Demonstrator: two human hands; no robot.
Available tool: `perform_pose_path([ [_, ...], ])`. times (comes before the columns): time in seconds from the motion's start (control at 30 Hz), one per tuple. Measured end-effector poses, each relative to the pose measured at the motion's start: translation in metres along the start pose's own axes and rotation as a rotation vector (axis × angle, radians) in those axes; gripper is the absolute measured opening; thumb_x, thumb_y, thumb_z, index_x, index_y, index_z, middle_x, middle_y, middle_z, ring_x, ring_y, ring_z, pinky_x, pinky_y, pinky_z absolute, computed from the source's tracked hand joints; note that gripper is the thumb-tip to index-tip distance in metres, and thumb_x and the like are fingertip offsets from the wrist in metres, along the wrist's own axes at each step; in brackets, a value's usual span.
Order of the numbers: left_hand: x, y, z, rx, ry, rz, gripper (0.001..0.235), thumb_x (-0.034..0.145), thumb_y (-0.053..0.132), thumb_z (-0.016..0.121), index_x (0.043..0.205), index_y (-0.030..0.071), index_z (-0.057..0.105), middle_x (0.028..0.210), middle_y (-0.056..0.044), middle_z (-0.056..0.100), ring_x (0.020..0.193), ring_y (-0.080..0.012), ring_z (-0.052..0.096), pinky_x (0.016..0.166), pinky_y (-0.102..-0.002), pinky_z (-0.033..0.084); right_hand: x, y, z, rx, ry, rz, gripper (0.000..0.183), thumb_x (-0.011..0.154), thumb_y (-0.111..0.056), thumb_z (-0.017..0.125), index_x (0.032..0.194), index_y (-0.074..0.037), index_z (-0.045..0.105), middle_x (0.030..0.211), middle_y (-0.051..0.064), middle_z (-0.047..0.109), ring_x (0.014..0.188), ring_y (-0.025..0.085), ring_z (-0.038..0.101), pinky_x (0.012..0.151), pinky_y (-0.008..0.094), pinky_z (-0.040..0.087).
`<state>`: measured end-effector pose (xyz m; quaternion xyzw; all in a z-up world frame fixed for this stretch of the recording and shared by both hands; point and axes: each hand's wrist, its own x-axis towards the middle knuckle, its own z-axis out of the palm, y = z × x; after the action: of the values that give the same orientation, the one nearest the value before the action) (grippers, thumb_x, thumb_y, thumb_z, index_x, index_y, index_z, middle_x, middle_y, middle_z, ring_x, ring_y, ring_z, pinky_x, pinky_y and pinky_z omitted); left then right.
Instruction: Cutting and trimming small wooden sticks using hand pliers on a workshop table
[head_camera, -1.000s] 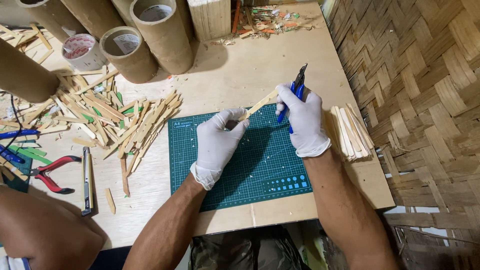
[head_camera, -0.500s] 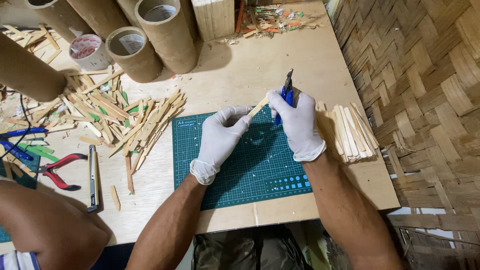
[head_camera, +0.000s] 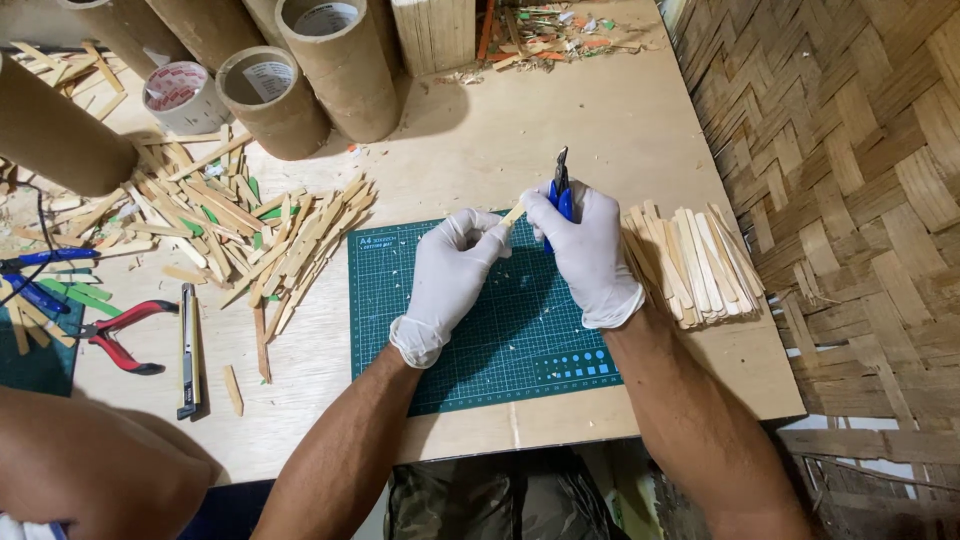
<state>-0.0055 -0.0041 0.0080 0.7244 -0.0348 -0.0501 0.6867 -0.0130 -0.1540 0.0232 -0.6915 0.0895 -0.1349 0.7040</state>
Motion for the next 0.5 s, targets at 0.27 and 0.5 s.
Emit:
perform_pose_path([
  [0.27,0.008,-0.006,-0.010,-0.190,0.069,-0.018,0.007,0.091,0.012,0.071,0.087,0.006,0.072,0.059,-0.003,0.064,0.054,-0.0034,0.047,0.049,-0.016,0.036,-0.002,-0.035,-0.003,0.403,-0.117,0.452,0.029,0.095,-0.028,0.065,0.116,-0.009,0.066,0.092,0.008,0.068,0.078,0.018,0.067,0.074,0.039,0.059],
  [0.5,0.022,-0.007,-0.033,-0.377,0.156,-0.007,0.010,0.091,0.014,0.071,0.084,0.008,0.067,0.055,-0.001,0.056,0.048,-0.0039,0.043,0.045,-0.017,0.029,0.002,-0.017,-0.010,0.456,-0.319,0.617,0.029,0.094,-0.015,0.065,0.119,-0.002,0.068,0.102,0.005,0.072,0.090,0.019,0.072,0.082,0.033,0.058],
])
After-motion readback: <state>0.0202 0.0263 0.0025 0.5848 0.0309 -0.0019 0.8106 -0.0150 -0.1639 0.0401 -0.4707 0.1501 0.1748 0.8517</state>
